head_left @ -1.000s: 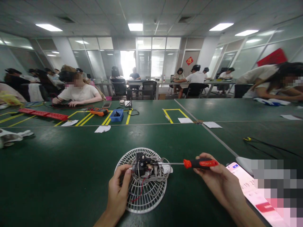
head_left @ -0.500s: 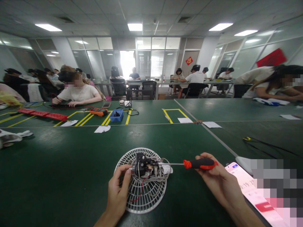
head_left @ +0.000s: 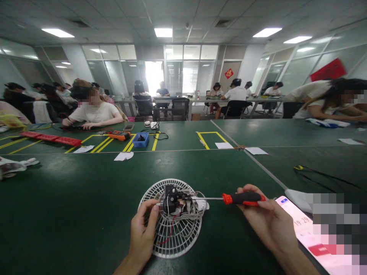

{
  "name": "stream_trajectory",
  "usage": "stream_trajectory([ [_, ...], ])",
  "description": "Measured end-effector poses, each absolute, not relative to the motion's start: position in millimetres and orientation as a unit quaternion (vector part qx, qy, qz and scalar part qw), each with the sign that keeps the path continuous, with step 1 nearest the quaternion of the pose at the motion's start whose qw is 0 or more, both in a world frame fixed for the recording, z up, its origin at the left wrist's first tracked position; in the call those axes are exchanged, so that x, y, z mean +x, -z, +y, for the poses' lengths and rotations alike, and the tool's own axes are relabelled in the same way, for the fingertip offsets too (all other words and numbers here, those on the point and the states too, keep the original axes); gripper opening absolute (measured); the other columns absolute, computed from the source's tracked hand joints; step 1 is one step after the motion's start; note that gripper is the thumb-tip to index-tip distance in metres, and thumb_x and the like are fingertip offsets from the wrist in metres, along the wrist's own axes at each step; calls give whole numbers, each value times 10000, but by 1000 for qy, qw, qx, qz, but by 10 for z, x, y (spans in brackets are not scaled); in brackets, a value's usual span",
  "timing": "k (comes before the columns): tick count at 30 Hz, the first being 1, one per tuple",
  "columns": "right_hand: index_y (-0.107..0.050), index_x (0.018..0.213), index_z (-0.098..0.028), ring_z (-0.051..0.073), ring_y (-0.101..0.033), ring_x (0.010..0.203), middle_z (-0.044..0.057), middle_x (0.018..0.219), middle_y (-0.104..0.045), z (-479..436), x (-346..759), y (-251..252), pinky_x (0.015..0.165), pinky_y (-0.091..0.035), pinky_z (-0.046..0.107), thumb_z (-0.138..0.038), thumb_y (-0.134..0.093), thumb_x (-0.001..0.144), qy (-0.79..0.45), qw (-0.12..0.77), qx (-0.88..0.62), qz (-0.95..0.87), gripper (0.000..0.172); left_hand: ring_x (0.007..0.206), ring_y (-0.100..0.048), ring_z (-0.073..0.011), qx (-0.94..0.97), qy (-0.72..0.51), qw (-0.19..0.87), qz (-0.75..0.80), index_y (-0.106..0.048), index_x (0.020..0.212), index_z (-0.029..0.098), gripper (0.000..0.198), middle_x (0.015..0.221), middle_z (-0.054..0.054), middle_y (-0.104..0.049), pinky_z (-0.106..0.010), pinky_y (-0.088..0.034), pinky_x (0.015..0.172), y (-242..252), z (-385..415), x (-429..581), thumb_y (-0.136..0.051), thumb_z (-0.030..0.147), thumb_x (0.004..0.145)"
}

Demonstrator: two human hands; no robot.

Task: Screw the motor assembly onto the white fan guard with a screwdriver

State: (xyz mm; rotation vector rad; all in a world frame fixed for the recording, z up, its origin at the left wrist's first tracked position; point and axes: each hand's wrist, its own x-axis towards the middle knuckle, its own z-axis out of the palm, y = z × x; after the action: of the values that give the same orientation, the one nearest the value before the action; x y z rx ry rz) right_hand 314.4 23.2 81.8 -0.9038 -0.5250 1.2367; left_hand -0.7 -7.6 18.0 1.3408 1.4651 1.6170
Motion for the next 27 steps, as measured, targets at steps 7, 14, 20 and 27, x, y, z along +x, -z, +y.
stream_trajectory([
  [7, -796, 798, -182, 256, -599, 995, 60, 976, -650, 229, 3151, -841, 819, -625, 350, -250, -643, 595, -560, 697, -387, -226, 263, 843, -688, -176, 504, -602, 282, 551, -722, 984, 203, 322, 917, -35, -740, -240, -554, 778, -127, -81, -31, -644, 510, 927],
  [14, -803, 835, -205, 282, -613, 907, 102, 898, -695, 221, 3152, -876, 705, -603, 374, -341, -576, 702, -577, 684, -387, -222, 296, 846, -687, -177, 503, -600, 292, 549, -717, 1008, 201, 326, 937, -37, -734, -251, -550, 789, -79, -69, -47, -638, 508, 935],
  [20, -798, 853, -224, 255, -591, 757, 96, 886, -700, 235, 3180, -818, 631, -557, 364, -365, -554, 762, -575, 676, -386, -252, 296, 855, -688, -185, 500, -602, 291, 551, -718, 1005, 196, 340, 942, -45, -736, -258, -554, 791, -103, -79, -39, -644, 519, 927],
  [27, -800, 814, -192, 234, -569, 728, 108, 868, -691, 224, 3184, -836, 600, -528, 327, -380, -603, 722, -563, 673, -389, -280, 287, 838, -681, -184, 501, -599, 290, 553, -714, 977, 199, 349, 914, -42, -733, -256, -552, 780, -125, -74, -35, -644, 536, 921],
])
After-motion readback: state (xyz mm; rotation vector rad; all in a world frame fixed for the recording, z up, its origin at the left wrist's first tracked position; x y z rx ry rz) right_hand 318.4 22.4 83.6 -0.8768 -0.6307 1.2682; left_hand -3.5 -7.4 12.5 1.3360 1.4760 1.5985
